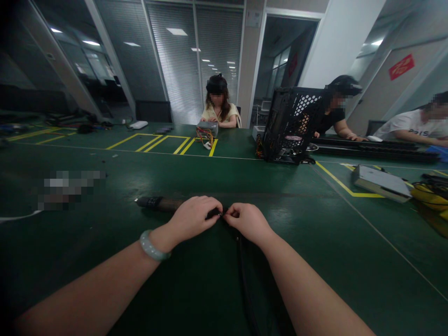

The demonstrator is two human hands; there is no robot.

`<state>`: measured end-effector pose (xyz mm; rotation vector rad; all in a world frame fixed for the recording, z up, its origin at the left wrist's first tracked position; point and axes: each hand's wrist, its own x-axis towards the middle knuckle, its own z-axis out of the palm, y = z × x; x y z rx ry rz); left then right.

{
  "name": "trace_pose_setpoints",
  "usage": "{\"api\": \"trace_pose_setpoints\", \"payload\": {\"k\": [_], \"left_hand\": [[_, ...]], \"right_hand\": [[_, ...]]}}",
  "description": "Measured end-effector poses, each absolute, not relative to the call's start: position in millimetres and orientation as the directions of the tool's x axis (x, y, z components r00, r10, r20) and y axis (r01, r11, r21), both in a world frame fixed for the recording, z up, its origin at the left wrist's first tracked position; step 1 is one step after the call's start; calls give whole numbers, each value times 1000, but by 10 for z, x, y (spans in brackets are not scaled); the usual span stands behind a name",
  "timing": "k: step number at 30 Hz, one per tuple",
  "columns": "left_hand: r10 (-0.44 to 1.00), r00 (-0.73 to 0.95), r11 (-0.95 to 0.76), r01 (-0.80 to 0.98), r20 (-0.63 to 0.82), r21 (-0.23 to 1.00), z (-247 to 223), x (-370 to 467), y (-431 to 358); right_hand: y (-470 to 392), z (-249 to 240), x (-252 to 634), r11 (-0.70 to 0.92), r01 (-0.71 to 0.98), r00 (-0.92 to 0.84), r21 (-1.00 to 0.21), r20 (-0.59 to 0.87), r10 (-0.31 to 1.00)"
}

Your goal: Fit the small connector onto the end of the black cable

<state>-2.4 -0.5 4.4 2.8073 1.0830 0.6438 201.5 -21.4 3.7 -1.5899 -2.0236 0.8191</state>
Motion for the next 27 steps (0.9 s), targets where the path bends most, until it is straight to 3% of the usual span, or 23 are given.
{"api": "trace_pose_setpoints", "payload": {"k": [27], "left_hand": [[652,655,-749,634,382,192,11,-28,5]], "right_hand": [[-200,16,2022,176,715,-257,-676,-20,966]]}}
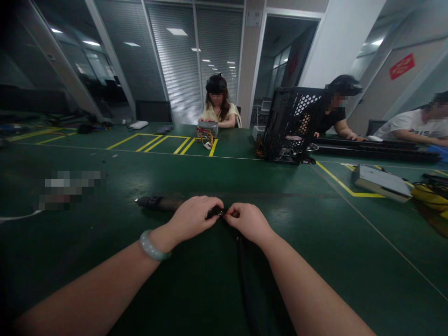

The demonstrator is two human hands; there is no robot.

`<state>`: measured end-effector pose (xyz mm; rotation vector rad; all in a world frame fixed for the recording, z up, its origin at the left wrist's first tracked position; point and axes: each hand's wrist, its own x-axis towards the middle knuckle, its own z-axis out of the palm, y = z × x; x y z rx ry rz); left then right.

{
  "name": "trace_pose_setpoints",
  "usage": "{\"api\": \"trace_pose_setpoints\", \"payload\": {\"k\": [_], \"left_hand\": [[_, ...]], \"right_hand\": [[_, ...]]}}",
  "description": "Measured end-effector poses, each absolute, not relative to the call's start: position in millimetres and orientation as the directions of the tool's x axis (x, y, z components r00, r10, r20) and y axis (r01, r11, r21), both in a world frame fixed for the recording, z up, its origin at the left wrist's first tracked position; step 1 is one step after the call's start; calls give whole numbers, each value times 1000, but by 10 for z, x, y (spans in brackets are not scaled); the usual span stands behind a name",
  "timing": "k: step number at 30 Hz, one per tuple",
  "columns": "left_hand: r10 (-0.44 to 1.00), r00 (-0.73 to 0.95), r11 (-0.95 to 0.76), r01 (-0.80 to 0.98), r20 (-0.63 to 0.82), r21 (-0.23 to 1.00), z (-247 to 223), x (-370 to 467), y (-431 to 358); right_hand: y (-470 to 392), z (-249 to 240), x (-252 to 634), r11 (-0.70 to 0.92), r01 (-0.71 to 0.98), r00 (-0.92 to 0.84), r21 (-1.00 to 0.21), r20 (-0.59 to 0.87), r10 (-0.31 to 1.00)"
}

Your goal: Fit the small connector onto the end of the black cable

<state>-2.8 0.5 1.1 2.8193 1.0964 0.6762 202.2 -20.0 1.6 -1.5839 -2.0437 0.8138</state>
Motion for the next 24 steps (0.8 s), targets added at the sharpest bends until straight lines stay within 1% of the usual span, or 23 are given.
{"api": "trace_pose_setpoints", "payload": {"k": [2,9,15,20,24], "left_hand": [[665,644,-737,646,379,196,7,-27,7],[642,670,-762,611,373,214,11,-27,16],[637,678,-765,612,367,198,32,-25,5],[667,652,-738,646,362,196,30,-23,6],[644,671,-760,619,367,200,14,-22,21]], "right_hand": [[-197,11,2024,179,715,-258,-676,-17,966],[-198,-7,2030,185,706,-265,-684,-13,964],[-209,28,2021,177,713,-255,-679,-16,967],[-212,39,2022,174,708,-257,-685,-19,966],[-208,24,2027,167,708,-252,-686,-24,968]]}}
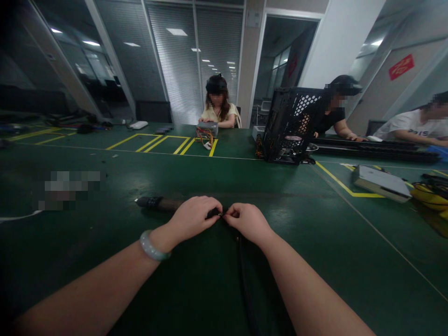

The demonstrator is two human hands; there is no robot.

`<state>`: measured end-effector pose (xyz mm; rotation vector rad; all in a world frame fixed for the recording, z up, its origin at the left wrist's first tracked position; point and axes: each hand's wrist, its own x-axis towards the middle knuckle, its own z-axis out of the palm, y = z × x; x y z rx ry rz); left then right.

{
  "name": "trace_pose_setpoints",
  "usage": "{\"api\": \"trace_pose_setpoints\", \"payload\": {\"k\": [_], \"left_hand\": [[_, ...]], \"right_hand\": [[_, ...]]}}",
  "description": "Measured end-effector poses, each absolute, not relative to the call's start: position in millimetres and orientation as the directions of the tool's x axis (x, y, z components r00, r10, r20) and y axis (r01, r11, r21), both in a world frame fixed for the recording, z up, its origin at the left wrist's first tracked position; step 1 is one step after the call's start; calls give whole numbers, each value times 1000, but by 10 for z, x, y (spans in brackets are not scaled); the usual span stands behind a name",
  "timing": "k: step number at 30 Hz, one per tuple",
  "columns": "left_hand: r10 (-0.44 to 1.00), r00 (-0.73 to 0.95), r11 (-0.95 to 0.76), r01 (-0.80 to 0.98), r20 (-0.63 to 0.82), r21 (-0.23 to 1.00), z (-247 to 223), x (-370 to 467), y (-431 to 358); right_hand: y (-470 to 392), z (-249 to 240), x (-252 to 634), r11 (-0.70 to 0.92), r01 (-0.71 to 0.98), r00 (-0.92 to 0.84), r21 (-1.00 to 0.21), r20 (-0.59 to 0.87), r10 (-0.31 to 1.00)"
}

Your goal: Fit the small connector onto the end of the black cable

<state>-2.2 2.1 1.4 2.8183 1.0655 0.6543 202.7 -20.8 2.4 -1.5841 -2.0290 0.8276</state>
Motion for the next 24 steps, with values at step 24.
{"api": "trace_pose_setpoints", "payload": {"k": [24], "left_hand": [[632,683,-769,612,365,186,43,-24,0]], "right_hand": [[-214,54,2020,159,716,-250,-680,-36,968]]}}
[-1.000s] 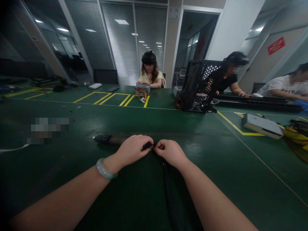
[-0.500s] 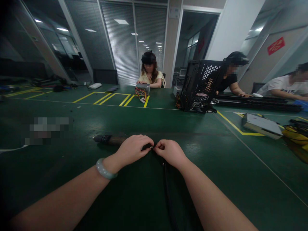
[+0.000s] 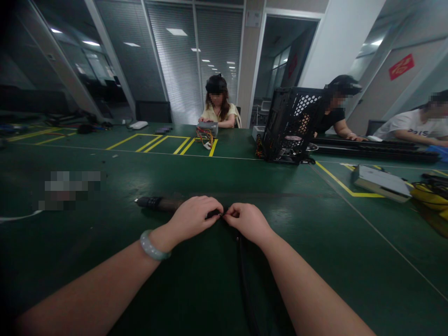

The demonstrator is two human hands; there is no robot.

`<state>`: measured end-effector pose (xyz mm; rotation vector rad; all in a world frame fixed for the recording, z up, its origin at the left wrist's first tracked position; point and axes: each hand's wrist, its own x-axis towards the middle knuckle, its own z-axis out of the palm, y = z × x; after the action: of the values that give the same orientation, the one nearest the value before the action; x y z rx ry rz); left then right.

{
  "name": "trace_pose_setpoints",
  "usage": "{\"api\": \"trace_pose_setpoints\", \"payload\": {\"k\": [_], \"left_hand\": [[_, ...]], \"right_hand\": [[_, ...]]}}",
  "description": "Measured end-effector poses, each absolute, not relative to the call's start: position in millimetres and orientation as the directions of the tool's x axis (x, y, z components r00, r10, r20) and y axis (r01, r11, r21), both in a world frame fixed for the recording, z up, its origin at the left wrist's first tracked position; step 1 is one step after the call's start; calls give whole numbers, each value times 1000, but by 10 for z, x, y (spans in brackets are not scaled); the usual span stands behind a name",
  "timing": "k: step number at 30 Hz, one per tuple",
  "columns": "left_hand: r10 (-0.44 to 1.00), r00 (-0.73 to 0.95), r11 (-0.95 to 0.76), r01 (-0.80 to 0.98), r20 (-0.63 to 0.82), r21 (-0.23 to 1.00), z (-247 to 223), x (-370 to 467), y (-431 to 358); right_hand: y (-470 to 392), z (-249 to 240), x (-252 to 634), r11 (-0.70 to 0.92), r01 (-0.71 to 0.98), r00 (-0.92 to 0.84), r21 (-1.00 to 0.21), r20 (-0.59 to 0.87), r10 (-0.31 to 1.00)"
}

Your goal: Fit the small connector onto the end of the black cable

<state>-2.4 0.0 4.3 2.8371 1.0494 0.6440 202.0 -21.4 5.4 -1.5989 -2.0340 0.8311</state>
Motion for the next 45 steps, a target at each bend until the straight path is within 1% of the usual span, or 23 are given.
{"api": "trace_pose_setpoints", "payload": {"k": [7,17,24,31,36,45], "left_hand": [[672,644,-731,656,367,188,34,-21,-3],[632,685,-771,605,363,199,42,-26,3],[674,639,-728,662,370,181,23,-27,-5],[634,684,-769,608,360,199,47,-31,2],[618,701,-781,600,356,173,54,-24,5],[669,645,-733,656,369,181,46,-27,-20]], "right_hand": [[-203,7,2020,177,710,-254,-682,-14,967],[-206,7,2024,178,704,-256,-688,-13,967],[-203,35,2020,163,716,-252,-678,-33,967],[-218,33,2020,176,721,-249,-670,-13,968],[-211,36,2019,182,728,-248,-661,-7,969],[-215,29,2022,163,709,-248,-686,-25,969]]}}
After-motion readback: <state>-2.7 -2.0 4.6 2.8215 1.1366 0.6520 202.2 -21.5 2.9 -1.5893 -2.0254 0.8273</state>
